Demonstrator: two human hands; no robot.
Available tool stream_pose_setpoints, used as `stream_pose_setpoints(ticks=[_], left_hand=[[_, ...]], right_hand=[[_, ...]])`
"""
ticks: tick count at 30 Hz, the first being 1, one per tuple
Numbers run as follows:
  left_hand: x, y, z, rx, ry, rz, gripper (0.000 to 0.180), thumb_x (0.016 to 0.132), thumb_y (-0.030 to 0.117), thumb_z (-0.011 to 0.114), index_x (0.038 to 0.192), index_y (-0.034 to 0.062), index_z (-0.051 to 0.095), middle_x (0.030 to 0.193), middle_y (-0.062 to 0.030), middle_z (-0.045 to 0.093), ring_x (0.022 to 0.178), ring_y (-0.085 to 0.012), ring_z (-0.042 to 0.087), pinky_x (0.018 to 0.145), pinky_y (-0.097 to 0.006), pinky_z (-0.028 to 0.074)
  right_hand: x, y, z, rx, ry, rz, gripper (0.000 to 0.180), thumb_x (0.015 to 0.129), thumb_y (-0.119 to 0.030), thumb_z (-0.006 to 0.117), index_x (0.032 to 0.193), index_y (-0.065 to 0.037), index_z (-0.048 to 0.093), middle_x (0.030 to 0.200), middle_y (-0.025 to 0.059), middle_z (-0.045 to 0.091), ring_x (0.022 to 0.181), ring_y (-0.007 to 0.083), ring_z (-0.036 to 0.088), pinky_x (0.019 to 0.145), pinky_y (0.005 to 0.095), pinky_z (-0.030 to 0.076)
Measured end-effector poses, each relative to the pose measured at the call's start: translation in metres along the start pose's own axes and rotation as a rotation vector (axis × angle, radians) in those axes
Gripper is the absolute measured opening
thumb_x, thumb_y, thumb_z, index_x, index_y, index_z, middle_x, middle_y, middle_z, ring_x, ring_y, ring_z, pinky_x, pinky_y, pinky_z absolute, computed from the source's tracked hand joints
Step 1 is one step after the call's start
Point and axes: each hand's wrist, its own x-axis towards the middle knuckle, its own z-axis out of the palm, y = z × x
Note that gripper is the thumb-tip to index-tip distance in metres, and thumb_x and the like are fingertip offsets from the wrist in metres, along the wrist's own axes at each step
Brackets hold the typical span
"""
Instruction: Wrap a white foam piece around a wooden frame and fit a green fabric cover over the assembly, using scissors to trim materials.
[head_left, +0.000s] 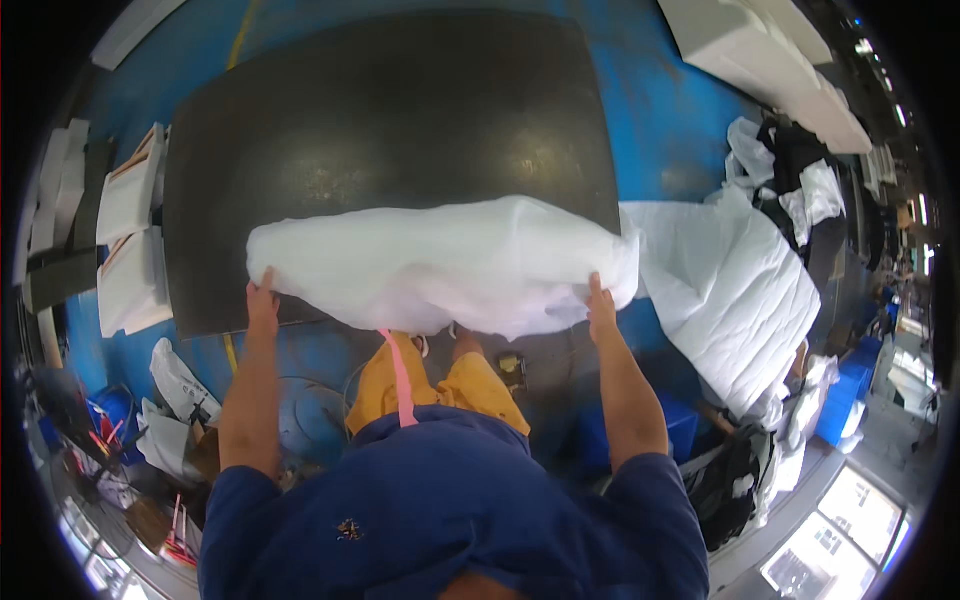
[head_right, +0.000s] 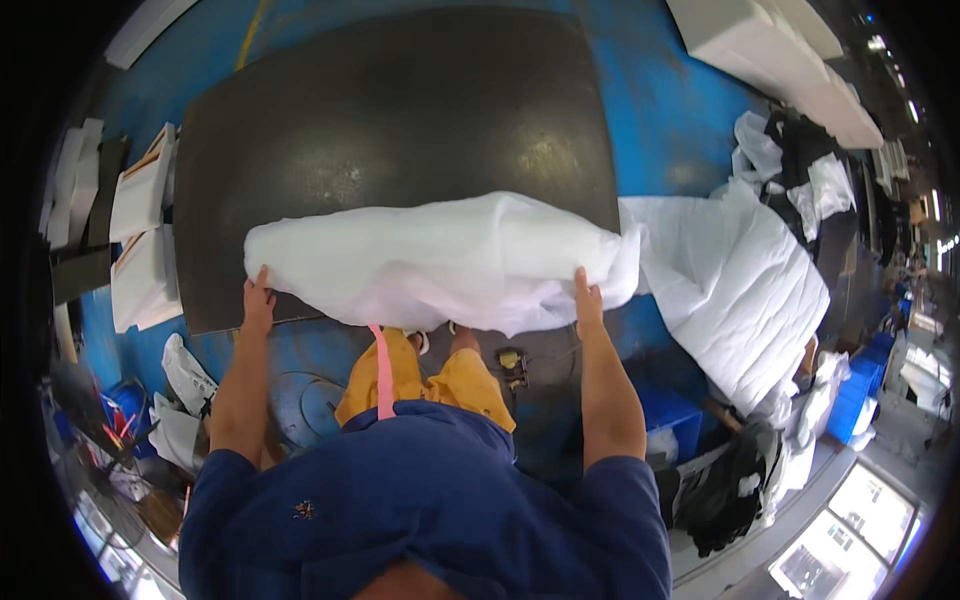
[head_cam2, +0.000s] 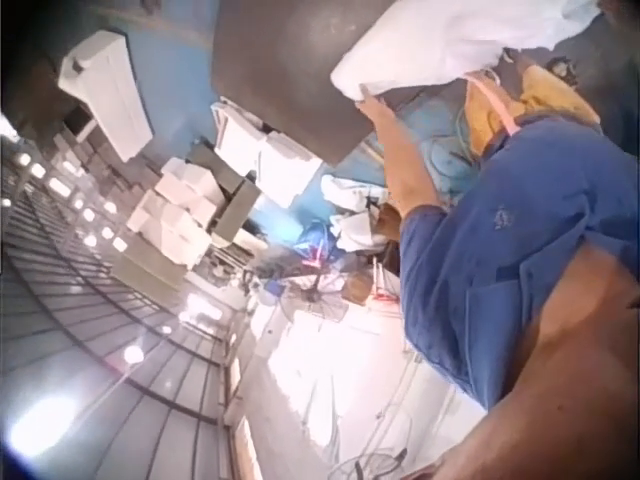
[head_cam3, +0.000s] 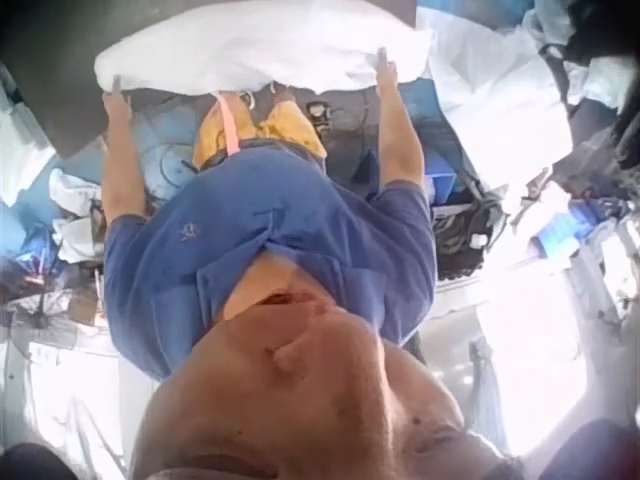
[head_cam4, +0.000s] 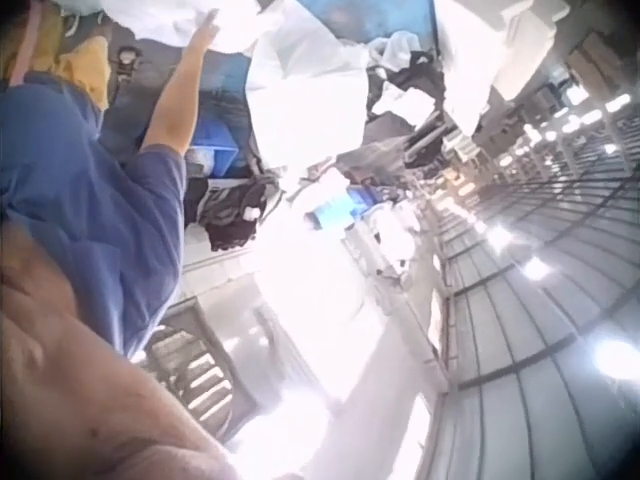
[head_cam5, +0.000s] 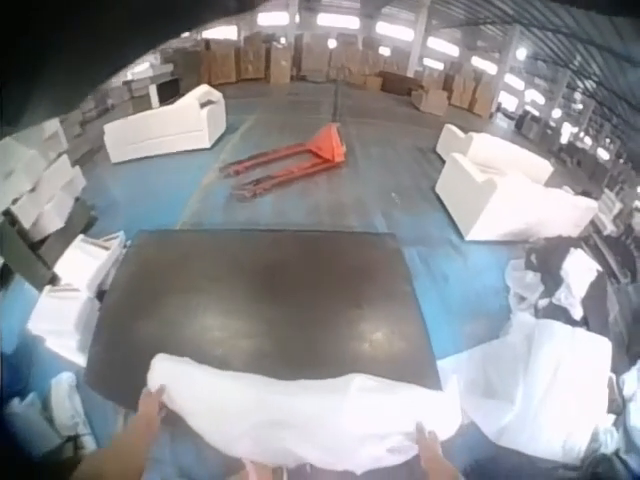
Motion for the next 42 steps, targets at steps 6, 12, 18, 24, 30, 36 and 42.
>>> stream_pose_setpoints(ticks=[6, 12, 18, 24, 30, 36, 42], left_hand=[[0.004, -0.023, -0.008, -0.03, -0.167, -0.2, 0.051, 0.089, 0.037, 0.07, 0.125, 0.0063, 0.053, 0.115, -0.0054, 0.061, 0.103, -0.0182, 0.059, 0.089, -0.032, 0.048], [-0.021, -0.025, -0.032, -0.451, -0.364, -0.2, 0.05, 0.096, 0.034, 0.059, 0.134, 0.0026, 0.049, 0.131, -0.0075, 0.057, 0.12, -0.0234, 0.054, 0.103, -0.041, 0.044], [-0.036, 0.091, -0.082, -0.281, -0.45, -0.091, 0.043, 0.095, 0.027, 0.06, 0.128, 0.0014, 0.053, 0.124, -0.0103, 0.061, 0.114, -0.0234, 0.059, 0.098, -0.038, 0.048], [0.076, 0.176, -0.017, -0.265, -0.384, 0.119, 0.035, 0.094, 0.023, 0.061, 0.122, 0.0018, 0.056, 0.112, -0.0097, 0.065, 0.104, -0.0208, 0.064, 0.089, -0.035, 0.052], [0.106, 0.067, 0.003, 0.648, -0.19, 0.15, 0.045, 0.088, 0.032, 0.063, 0.119, -0.0003, 0.062, 0.107, -0.0155, 0.068, 0.102, -0.0234, 0.064, 0.09, -0.035, 0.047], [0.068, 0.064, -0.021, 0.149, -0.268, -0.13, 0.051, 0.091, 0.036, 0.064, 0.128, 0.0027, 0.055, 0.116, -0.0091, 0.064, 0.103, -0.0213, 0.062, 0.091, -0.035, 0.049], [-0.004, 0.036, -0.05, -0.284, -0.579, -0.503, 0.054, 0.093, 0.03, 0.065, 0.136, 0.0034, 0.046, 0.127, -0.0099, 0.059, 0.117, -0.024, 0.057, 0.1, -0.041, 0.047]], right_hand=[[-0.021, 0.015, -0.007, 0.018, -0.111, 0.316, 0.056, 0.089, -0.048, 0.066, 0.113, 0.003, 0.063, 0.103, 0.0053, 0.063, 0.088, 0.0148, 0.055, 0.081, 0.0293, 0.044], [-0.07, -0.031, -0.041, 0.233, -0.082, 0.085, 0.048, 0.089, -0.023, 0.069, 0.124, 0.007, 0.057, 0.117, 0.0109, 0.064, 0.108, 0.0208, 0.059, 0.096, 0.0319, 0.044], [-0.075, -0.16, -0.094, -0.199, -0.012, -0.017, 0.054, 0.091, -0.032, 0.063, 0.129, 0.006, 0.051, 0.119, 0.0155, 0.062, 0.105, 0.0266, 0.062, 0.093, 0.0383, 0.049], [0.008, -0.231, -0.043, 0.202, 0.001, -0.26, 0.045, 0.093, -0.025, 0.059, 0.13, -0.001, 0.053, 0.117, 0.0149, 0.063, 0.105, 0.0254, 0.061, 0.092, 0.0378, 0.049], [0.068, -0.105, -0.005, -0.692, 0.081, -0.312, 0.045, 0.089, -0.033, 0.061, 0.115, 0.004, 0.064, 0.103, 0.0192, 0.068, 0.097, 0.0304, 0.064, 0.088, 0.0391, 0.048], [0.053, -0.088, -0.015, -0.422, 0.1, -0.097, 0.057, 0.086, -0.045, 0.063, 0.11, 0.007, 0.066, 0.101, 0.0174, 0.07, 0.092, 0.0278, 0.065, 0.084, 0.0376, 0.048], [0.026, -0.088, -0.018, -0.487, -0.044, -0.07, 0.06, 0.082, -0.043, 0.073, 0.115, 0.007, 0.065, 0.104, 0.0136, 0.07, 0.092, 0.0219, 0.066, 0.084, 0.0332, 0.05]])
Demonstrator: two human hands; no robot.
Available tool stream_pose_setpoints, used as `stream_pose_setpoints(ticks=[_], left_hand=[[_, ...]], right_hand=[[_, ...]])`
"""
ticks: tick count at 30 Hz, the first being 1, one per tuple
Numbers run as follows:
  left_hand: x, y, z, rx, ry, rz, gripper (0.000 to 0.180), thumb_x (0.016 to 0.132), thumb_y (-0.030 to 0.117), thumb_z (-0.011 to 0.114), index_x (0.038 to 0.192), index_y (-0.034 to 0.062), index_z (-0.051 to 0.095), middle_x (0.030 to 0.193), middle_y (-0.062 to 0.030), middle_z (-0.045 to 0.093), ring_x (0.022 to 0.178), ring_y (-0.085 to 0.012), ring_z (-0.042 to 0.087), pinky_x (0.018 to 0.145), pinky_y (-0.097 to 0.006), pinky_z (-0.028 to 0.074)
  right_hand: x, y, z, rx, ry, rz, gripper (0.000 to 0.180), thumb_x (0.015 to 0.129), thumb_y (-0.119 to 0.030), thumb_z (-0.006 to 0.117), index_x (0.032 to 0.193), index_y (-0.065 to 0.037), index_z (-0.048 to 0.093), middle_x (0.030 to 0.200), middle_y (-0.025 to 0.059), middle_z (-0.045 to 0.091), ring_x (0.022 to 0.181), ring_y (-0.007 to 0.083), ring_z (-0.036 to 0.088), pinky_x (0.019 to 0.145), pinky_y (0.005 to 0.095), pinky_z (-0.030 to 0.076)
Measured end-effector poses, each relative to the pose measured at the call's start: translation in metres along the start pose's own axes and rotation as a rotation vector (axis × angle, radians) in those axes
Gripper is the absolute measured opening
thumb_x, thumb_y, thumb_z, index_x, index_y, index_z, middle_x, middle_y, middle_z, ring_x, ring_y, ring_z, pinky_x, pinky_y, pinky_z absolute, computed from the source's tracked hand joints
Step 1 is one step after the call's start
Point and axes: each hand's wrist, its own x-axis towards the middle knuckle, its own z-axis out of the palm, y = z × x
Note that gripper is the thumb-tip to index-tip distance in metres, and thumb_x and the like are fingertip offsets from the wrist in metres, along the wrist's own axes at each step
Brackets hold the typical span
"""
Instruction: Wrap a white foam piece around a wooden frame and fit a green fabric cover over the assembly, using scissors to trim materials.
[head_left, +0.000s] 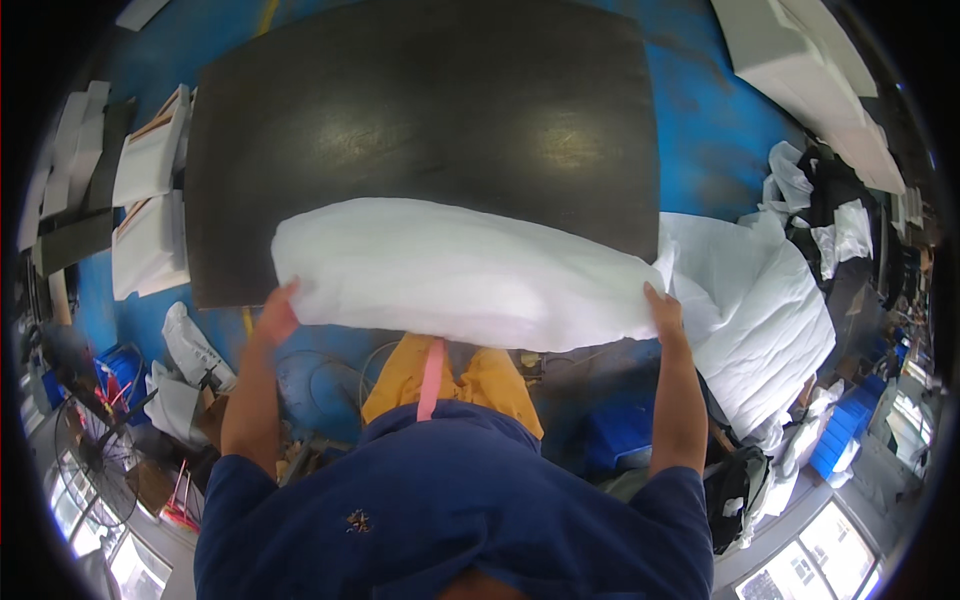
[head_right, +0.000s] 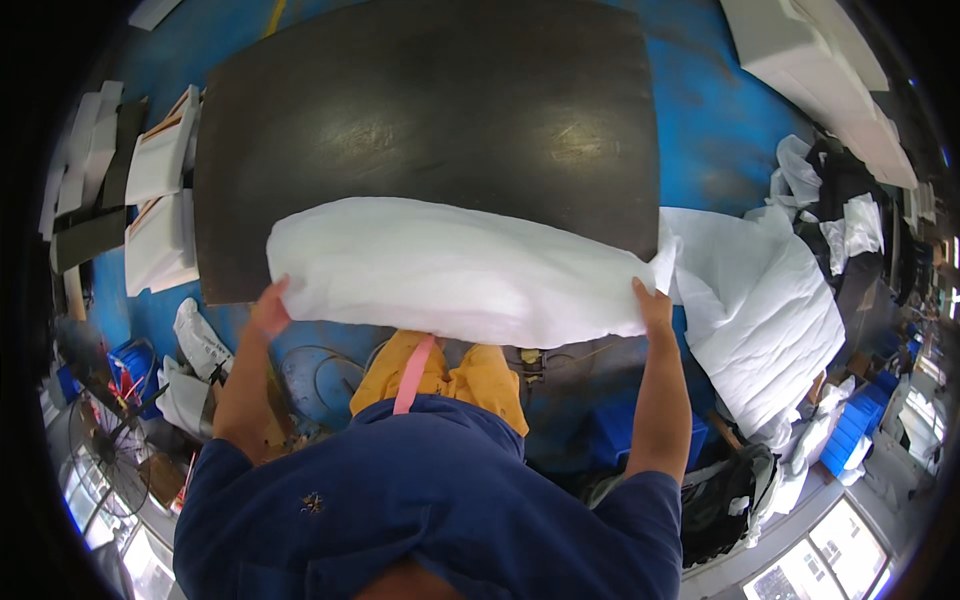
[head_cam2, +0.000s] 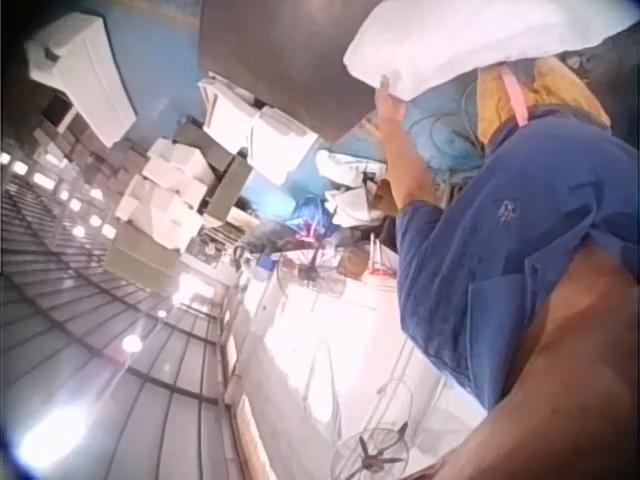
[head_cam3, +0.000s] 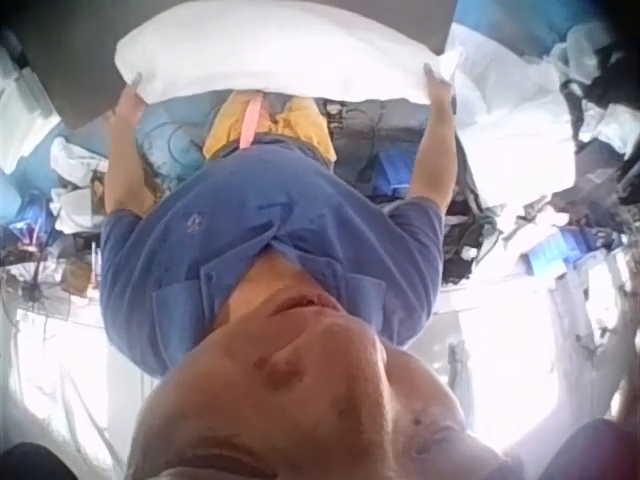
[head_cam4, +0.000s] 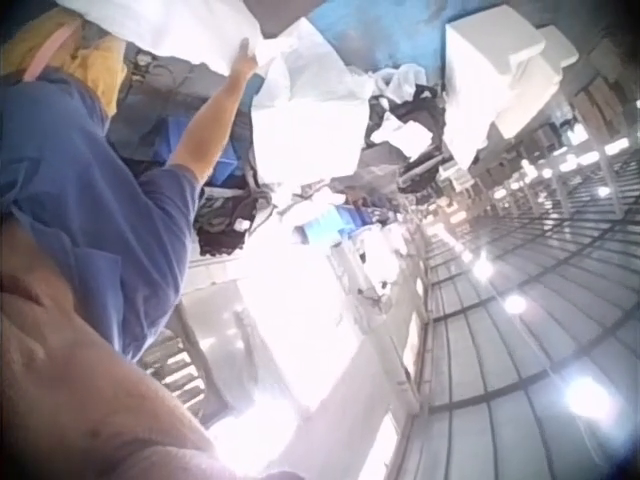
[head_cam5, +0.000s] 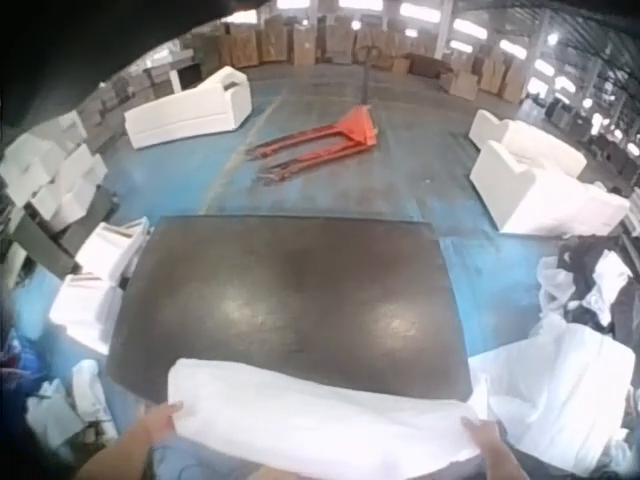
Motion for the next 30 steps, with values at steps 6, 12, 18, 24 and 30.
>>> stream_pose_setpoints(ticks=[6, 12, 18, 24, 30], left_hand=[[-0.042, 0.009, -0.008, 0.135, 0.36, 0.121, 0.05, 0.094, 0.025, 0.061, 0.136, 0.0032, 0.045, 0.129, -0.0116, 0.058, 0.113, -0.026, 0.06, 0.097, -0.043, 0.051], [0.007, 0.086, -0.057, 0.484, 0.196, 0.306, 0.04, 0.093, 0.028, 0.063, 0.12, -0.0003, 0.055, 0.11, -0.0149, 0.065, 0.099, -0.0263, 0.067, 0.082, -0.038, 0.057], [0.038, -0.046, -0.095, 1.051, 0.676, 0.387, 0.045, 0.088, 0.031, 0.052, 0.113, -0.0058, 0.061, 0.106, -0.0297, 0.064, 0.103, -0.0437, 0.061, 0.089, -0.045, 0.046], [0.01, -0.074, -0.156, 1.189, 0.517, -0.127, 0.042, 0.085, 0.027, 0.058, 0.115, -0.002, 0.06, 0.105, -0.0199, 0.066, 0.099, -0.0332, 0.064, 0.086, -0.04, 0.049], [0.067, -0.084, -0.101, 1.318, 0.561, 0.44, 0.066, 0.079, 0.033, 0.068, 0.132, 0.002, 0.044, 0.127, -0.0229, 0.054, 0.119, -0.0359, 0.053, 0.098, -0.044, 0.044]], right_hand=[[0.002, 0.016, 0.0, -0.054, -0.107, -0.008, 0.063, 0.083, -0.044, 0.072, 0.12, 0.007, 0.062, 0.11, 0.0151, 0.068, 0.095, 0.0234, 0.065, 0.085, 0.0336, 0.05], [-0.027, 0.027, 0.0, 0.172, -0.172, 0.21, 0.053, 0.084, -0.036, 0.075, 0.118, 0.003, 0.064, 0.106, 0.0095, 0.069, 0.089, 0.0185, 0.065, 0.083, 0.0311, 0.05], [-0.059, 0.084, 0.01, 0.248, -0.085, 0.142, 0.047, 0.086, -0.032, 0.074, 0.116, 0.002, 0.065, 0.105, 0.0068, 0.068, 0.091, 0.0159, 0.063, 0.083, 0.0293, 0.048], [-0.111, 0.158, 0.02, 0.414, -0.164, 0.357, 0.041, 0.086, -0.026, 0.071, 0.117, 0.0, 0.065, 0.106, 0.0064, 0.068, 0.094, 0.017, 0.063, 0.086, 0.0303, 0.048], [-0.076, 0.149, 0.004, 0.183, -0.091, 0.269, 0.051, 0.082, -0.033, 0.068, 0.12, 0.001, 0.064, 0.11, 0.0111, 0.066, 0.099, 0.0203, 0.061, 0.087, 0.0331, 0.047]])
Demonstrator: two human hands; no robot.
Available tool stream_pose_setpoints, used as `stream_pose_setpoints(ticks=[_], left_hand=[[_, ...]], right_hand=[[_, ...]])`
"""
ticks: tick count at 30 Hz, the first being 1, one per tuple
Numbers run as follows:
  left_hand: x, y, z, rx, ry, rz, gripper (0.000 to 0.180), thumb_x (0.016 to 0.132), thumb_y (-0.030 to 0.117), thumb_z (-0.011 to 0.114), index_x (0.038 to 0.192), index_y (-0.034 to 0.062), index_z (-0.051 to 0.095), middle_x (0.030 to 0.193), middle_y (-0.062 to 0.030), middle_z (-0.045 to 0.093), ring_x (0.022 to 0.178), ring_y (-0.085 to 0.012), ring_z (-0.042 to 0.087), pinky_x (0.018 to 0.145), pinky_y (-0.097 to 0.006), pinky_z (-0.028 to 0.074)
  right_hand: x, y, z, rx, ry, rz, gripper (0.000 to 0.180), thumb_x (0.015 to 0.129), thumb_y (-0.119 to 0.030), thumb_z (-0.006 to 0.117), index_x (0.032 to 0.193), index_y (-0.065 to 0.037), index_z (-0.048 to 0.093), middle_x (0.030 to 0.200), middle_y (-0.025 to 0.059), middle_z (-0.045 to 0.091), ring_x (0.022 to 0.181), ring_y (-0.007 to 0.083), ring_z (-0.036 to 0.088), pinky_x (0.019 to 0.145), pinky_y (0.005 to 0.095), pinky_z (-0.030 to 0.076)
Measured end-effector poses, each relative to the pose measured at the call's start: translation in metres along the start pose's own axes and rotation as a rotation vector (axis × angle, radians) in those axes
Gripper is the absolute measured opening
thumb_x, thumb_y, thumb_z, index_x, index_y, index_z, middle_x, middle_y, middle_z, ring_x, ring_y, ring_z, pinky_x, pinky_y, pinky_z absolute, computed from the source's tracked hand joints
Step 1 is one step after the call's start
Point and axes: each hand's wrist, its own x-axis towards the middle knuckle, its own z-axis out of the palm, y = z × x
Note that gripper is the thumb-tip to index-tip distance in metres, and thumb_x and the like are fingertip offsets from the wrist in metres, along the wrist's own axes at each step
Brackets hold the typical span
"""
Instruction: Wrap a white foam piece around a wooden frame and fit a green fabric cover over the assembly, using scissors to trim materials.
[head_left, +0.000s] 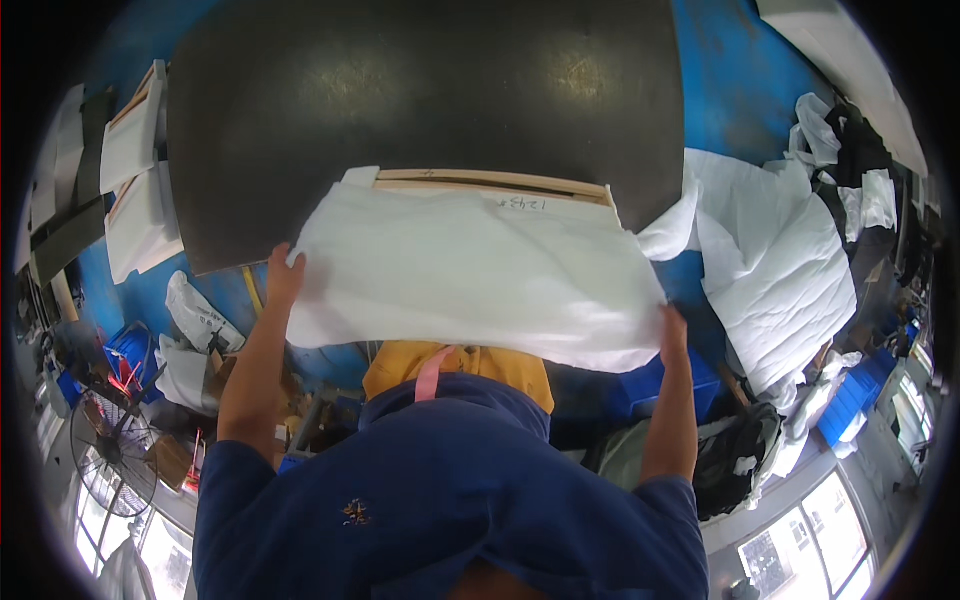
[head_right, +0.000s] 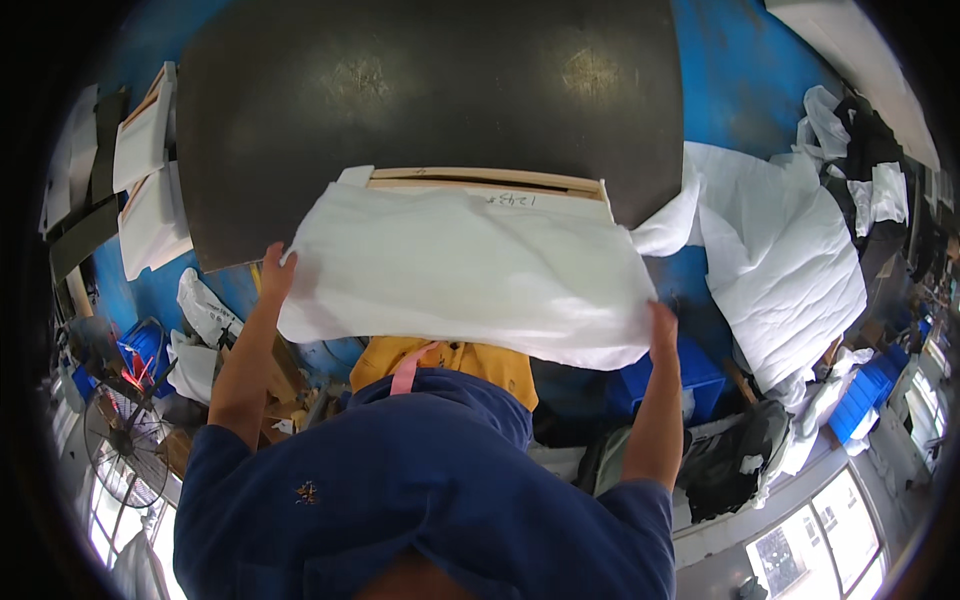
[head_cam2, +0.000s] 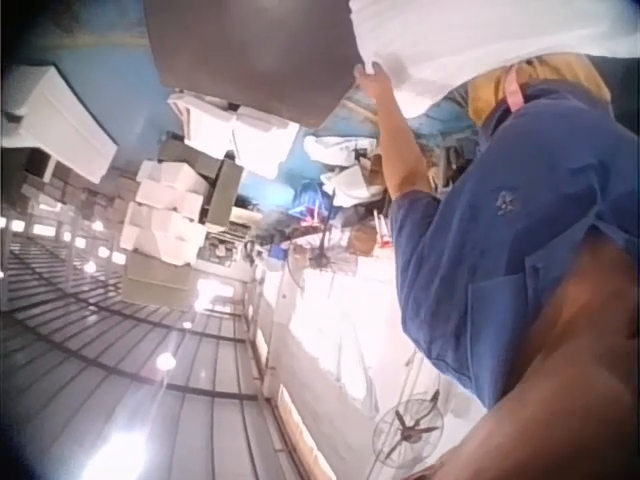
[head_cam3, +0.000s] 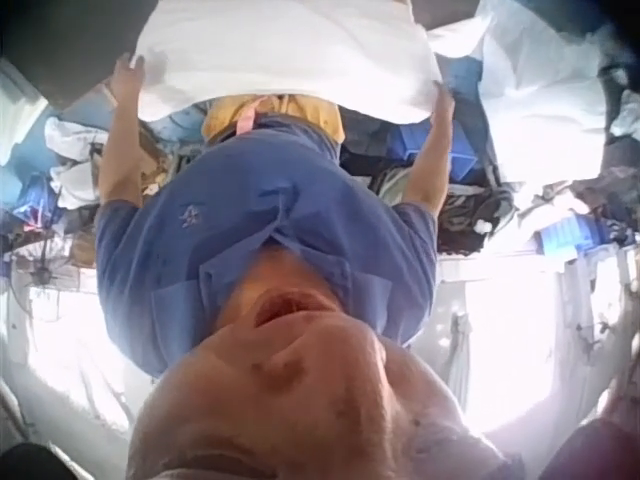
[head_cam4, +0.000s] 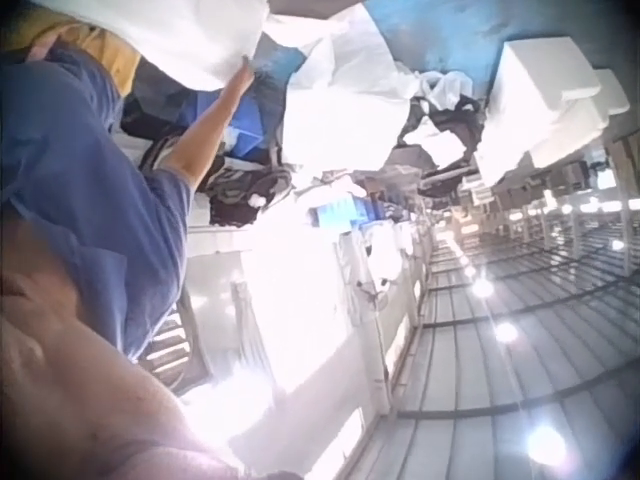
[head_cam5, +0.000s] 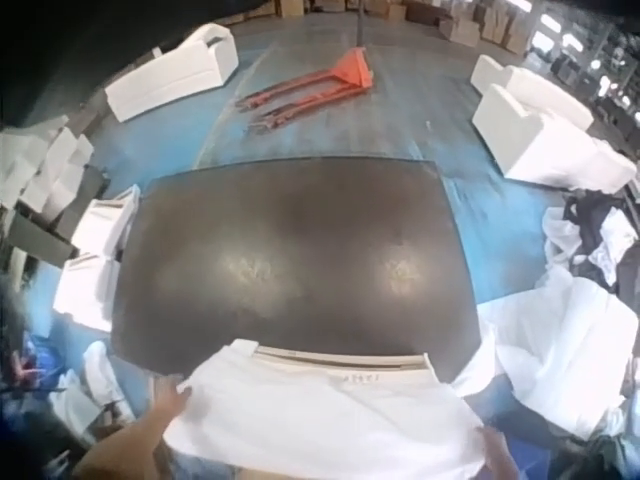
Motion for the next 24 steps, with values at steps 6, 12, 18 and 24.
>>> stream_pose_setpoints(ticks=[6, 12, 18, 24], left_hand=[[-0.01, 0.006, 0.016, 0.193, -0.154, -0.351, 0.083, 0.074, 0.046, 0.073, 0.136, 0.0003, 0.043, 0.131, -0.0282, 0.051, 0.123, -0.0408, 0.051, 0.104, -0.046, 0.041], [0.004, -0.025, -0.006, 0.558, -0.338, -0.378, 0.062, 0.087, 0.047, 0.061, 0.126, -0.0008, 0.052, 0.117, -0.0277, 0.061, 0.108, -0.0443, 0.059, 0.095, -0.048, 0.047], [-0.031, -0.033, -0.057, 0.313, 0.303, -0.273, 0.038, 0.095, 0.04, 0.053, 0.113, 0.0066, 0.06, 0.106, -0.0268, 0.065, 0.099, -0.0456, 0.061, 0.083, -0.05, 0.05], [-0.047, -0.097, -0.024, 0.592, -0.157, -0.321, 0.045, 0.094, 0.044, 0.055, 0.12, 0.007, 0.057, 0.111, -0.0234, 0.065, 0.097, -0.0427, 0.064, 0.086, -0.05, 0.05]], right_hand=[[0.034, -0.054, 0.025, -0.282, -0.293, 0.268, 0.048, 0.084, -0.032, 0.069, 0.117, 0.003, 0.064, 0.107, 0.012, 0.066, 0.096, 0.0211, 0.062, 0.085, 0.0334, 0.049], [0.058, -0.082, 0.031, -0.049, -0.304, 0.119, 0.038, 0.089, -0.028, 0.067, 0.113, 0.001, 0.064, 0.095, 0.005, 0.067, 0.086, 0.0145, 0.062, 0.076, 0.0279, 0.049], [0.09, -0.056, 0.033, -0.68, 0.042, -0.468, 0.029, 0.094, -0.03, 0.058, 0.102, -0.004, 0.07, 0.088, 0.01, 0.07, 0.077, 0.0207, 0.067, 0.073, 0.033, 0.053], [0.097, 0.024, 0.061, -0.535, 0.222, -0.219, 0.052, 0.081, -0.049, 0.067, 0.096, 0.0, 0.071, 0.092, 0.0208, 0.07, 0.089, 0.0342, 0.068, 0.081, 0.0434, 0.051]])
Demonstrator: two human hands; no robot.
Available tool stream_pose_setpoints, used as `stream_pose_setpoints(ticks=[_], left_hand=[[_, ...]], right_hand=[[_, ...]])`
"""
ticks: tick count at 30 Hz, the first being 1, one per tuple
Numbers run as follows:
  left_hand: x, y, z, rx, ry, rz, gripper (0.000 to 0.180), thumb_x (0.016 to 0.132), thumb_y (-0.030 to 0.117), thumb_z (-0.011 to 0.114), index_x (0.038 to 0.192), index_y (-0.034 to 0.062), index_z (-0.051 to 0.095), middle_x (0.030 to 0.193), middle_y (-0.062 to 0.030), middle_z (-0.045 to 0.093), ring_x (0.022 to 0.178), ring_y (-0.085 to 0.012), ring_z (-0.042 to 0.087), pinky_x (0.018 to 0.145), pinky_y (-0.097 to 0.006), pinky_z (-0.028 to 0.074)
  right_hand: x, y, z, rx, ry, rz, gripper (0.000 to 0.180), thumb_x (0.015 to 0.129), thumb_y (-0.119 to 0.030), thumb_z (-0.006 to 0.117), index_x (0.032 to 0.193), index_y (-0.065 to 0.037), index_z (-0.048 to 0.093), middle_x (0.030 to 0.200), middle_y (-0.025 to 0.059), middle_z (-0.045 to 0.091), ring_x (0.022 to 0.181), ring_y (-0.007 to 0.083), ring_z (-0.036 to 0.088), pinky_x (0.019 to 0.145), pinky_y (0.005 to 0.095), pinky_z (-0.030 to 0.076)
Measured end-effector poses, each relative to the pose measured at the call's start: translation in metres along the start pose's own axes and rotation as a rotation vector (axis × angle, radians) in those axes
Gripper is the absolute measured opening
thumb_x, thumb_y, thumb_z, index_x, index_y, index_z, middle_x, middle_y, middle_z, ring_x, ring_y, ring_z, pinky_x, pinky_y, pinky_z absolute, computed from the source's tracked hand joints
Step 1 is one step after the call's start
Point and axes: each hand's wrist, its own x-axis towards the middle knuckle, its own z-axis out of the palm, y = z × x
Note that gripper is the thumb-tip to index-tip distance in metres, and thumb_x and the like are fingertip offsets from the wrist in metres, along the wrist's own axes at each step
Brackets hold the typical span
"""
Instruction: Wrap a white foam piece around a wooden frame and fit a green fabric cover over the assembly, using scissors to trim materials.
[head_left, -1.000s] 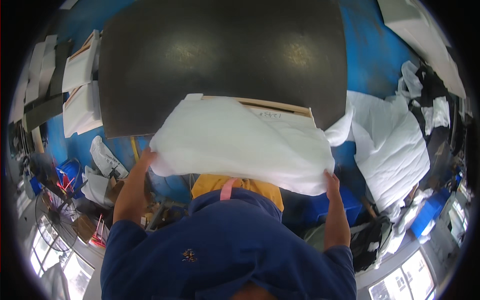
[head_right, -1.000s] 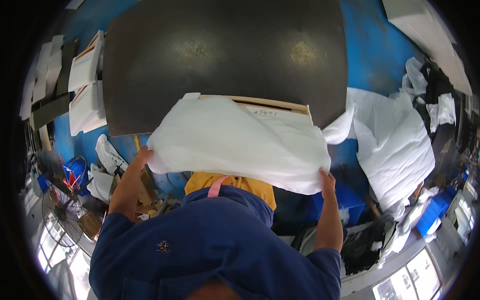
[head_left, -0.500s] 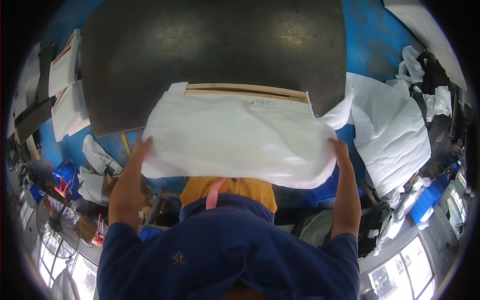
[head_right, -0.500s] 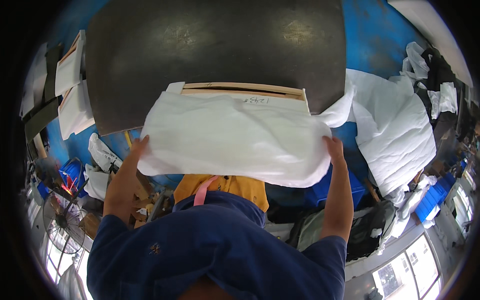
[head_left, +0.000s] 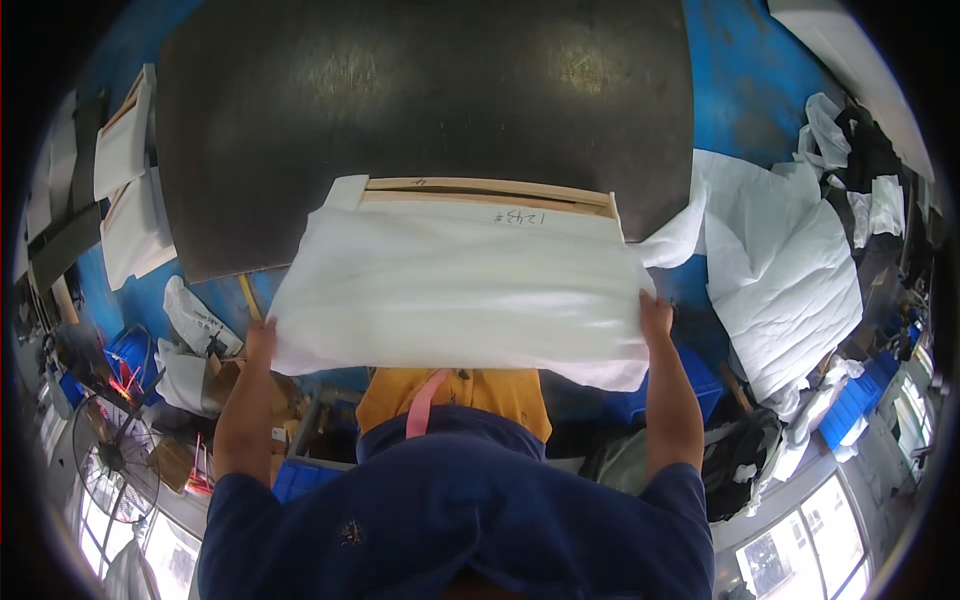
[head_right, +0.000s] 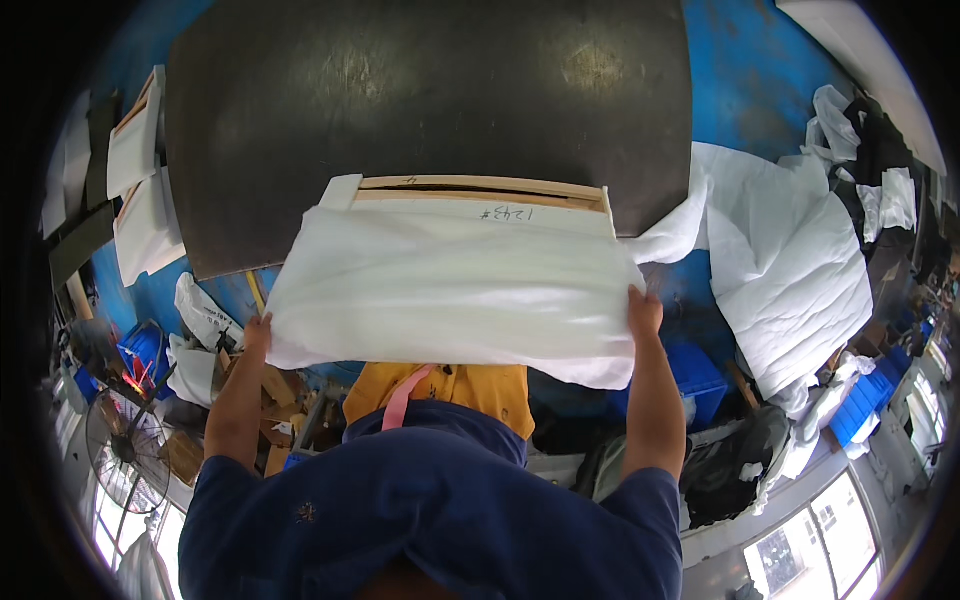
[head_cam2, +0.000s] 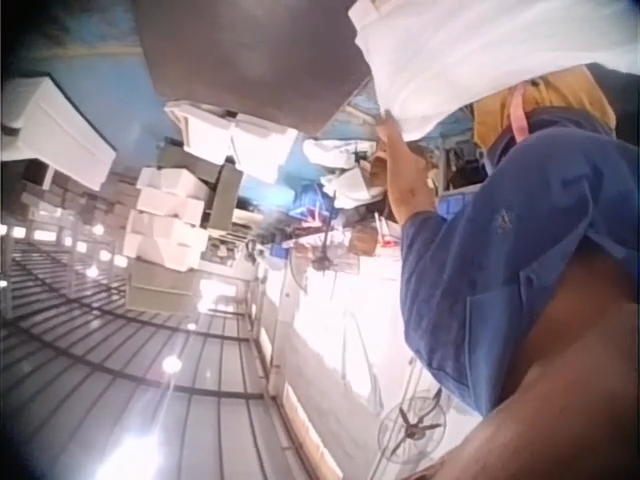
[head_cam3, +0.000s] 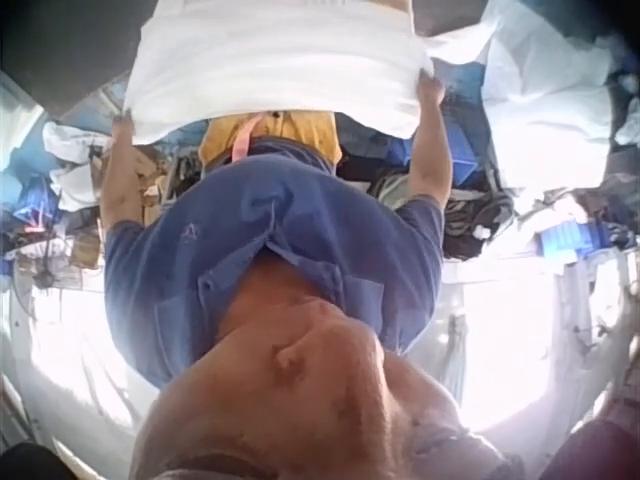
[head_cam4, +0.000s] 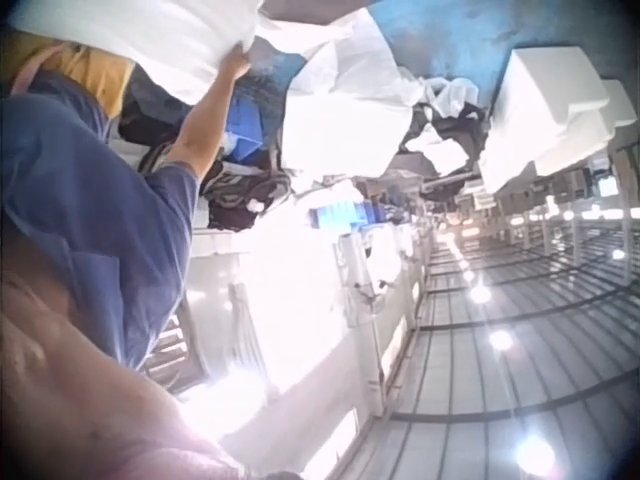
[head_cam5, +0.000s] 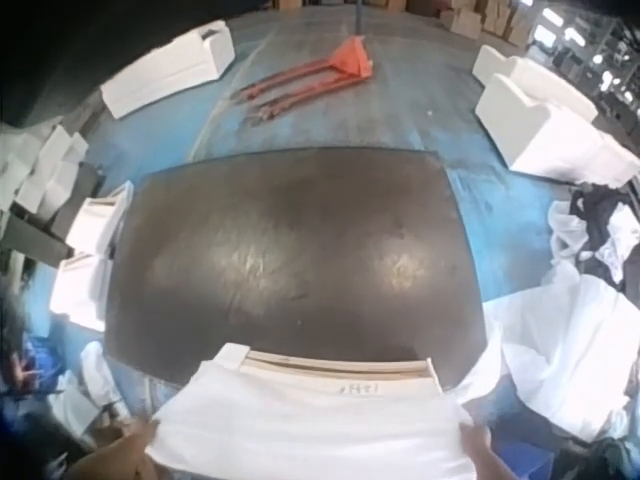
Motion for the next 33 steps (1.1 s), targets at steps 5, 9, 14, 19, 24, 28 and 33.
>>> stream_pose_setpoints(ticks=[5, 9, 14, 19, 24, 28, 33], left_hand=[[-0.015, 0.014, -0.028, -1.245, -0.66, -0.54, 0.056, 0.091, 0.048, 0.061, 0.128, 0.0068, 0.055, 0.124, -0.0118, 0.062, 0.098, -0.0265, 0.066, 0.086, -0.042, 0.053], [-0.02, 0.004, -0.072, -1.241, -0.224, -0.225, 0.048, 0.092, 0.039, 0.061, 0.124, 0.0026, 0.057, 0.114, -0.0147, 0.064, 0.098, -0.0276, 0.066, 0.088, -0.045, 0.05], [-0.008, 0.005, -0.028, -0.072, 0.041, -0.016, 0.046, 0.085, 0.033, 0.064, 0.118, 0.0021, 0.058, 0.117, -0.0264, 0.061, 0.107, -0.0448, 0.058, 0.091, -0.05, 0.047], [-0.014, 0.07, -0.018, -0.334, 0.271, 0.028, 0.049, 0.087, 0.031, 0.063, 0.126, 0.0026, 0.053, 0.128, -0.0257, 0.055, 0.116, -0.0442, 0.053, 0.099, -0.047, 0.042], [-0.061, 0.135, -0.052, -0.25, 0.312, 0.71, 0.043, 0.089, 0.028, 0.061, 0.124, 0.0027, 0.054, 0.126, -0.025, 0.054, 0.116, -0.0425, 0.052, 0.099, -0.049, 0.041], [-0.078, 0.168, -0.058, -0.13, 0.333, 0.696, 0.035, 0.089, 0.023, 0.06, 0.12, 0.0063, 0.056, 0.121, -0.0218, 0.057, 0.112, -0.0403, 0.055, 0.092, -0.048, 0.046], [-0.047, 0.246, -0.055, -0.241, 0.029, 0.563, 0.04, 0.09, 0.021, 0.06, 0.128, 0.0122, 0.051, 0.104, -0.0139, 0.064, 0.097, -0.0348, 0.062, 0.079, -0.047, 0.051]], right_hand=[[0.013, -0.011, -0.031, 0.095, -0.126, 0.108, 0.049, 0.085, -0.046, 0.067, 0.093, 0.002, 0.071, 0.079, 0.0082, 0.068, 0.073, 0.0132, 0.06, 0.069, 0.0305, 0.048], [0.006, -0.03, -0.034, 0.479, 0.065, -0.046, 0.047, 0.085, -0.047, 0.065, 0.082, 0.0, 0.068, 0.075, 0.0187, 0.068, 0.069, 0.0232, 0.065, 0.067, 0.0391, 0.049], [-0.016, -0.03, -0.007, -0.096, -0.009, -0.022, 0.043, 0.085, -0.044, 0.062, 0.085, -0.002, 0.068, 0.082, 0.0216, 0.067, 0.08, 0.0386, 0.066, 0.073, 0.0447, 0.05], [-0.013, -0.042, -0.029, -0.055, 0.105, 0.029, 0.043, 0.087, -0.043, 0.06, 0.083, -0.001, 0.067, 0.078, 0.0217, 0.066, 0.077, 0.0413, 0.064, 0.07, 0.0465, 0.049], [0.006, -0.028, -0.049, 0.276, 0.395, -0.134, 0.038, 0.089, -0.038, 0.061, 0.08, -0.001, 0.068, 0.076, 0.0199, 0.066, 0.073, 0.0369, 0.067, 0.066, 0.045, 0.049], [0.005, 0.026, -0.001, -0.236, 0.09, -0.174, 0.033, 0.092, -0.032, 0.058, 0.083, -0.003, 0.069, 0.078, 0.0196, 0.067, 0.075, 0.0372, 0.067, 0.065, 0.0452, 0.05], [0.025, 0.05, 0.01, -0.431, -0.062, -0.378, 0.031, 0.089, -0.035, 0.059, 0.1, -0.009, 0.071, 0.087, 0.0192, 0.069, 0.08, 0.0388, 0.068, 0.07, 0.0464, 0.052]])
